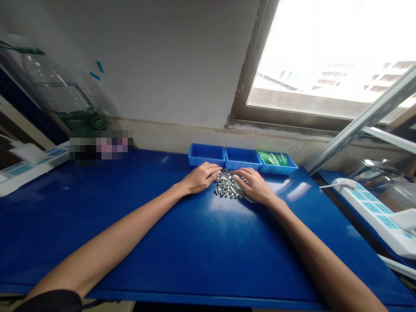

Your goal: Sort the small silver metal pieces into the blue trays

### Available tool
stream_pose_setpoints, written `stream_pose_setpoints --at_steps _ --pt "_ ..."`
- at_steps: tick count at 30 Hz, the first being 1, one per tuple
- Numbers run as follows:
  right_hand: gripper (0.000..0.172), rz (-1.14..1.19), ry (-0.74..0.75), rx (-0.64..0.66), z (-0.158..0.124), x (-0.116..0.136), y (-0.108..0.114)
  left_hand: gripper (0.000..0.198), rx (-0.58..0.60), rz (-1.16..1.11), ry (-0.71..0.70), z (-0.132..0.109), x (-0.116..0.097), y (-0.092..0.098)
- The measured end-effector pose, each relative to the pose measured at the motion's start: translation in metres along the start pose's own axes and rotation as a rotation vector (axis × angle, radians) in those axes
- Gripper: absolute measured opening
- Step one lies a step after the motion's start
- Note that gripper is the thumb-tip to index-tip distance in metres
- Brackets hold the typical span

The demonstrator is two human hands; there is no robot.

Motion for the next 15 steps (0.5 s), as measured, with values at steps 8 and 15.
stream_pose_setpoints --at_steps 8,15 --pt "0.028 -0.111 0.014 0.071 0.016 0.006 0.001 0.056 0.178 0.112 -0.037 0.012 -0.012 -0.016" --pt "0.027 -0.131 0.036 0.023 0.021 0.013 0.002 0.058 0.235 0.172 -0.027 0.018 -0.013 -0.021"
Point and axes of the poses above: each hand's wrist, its own z-axis towards the middle knuckle, its own y-axis out of the back of the hand, x = y × z, the point moved 8 cm from there along z, towards the middle knuckle, and after that the axes turned 14 degrees about -y, right-handed, at the moved point
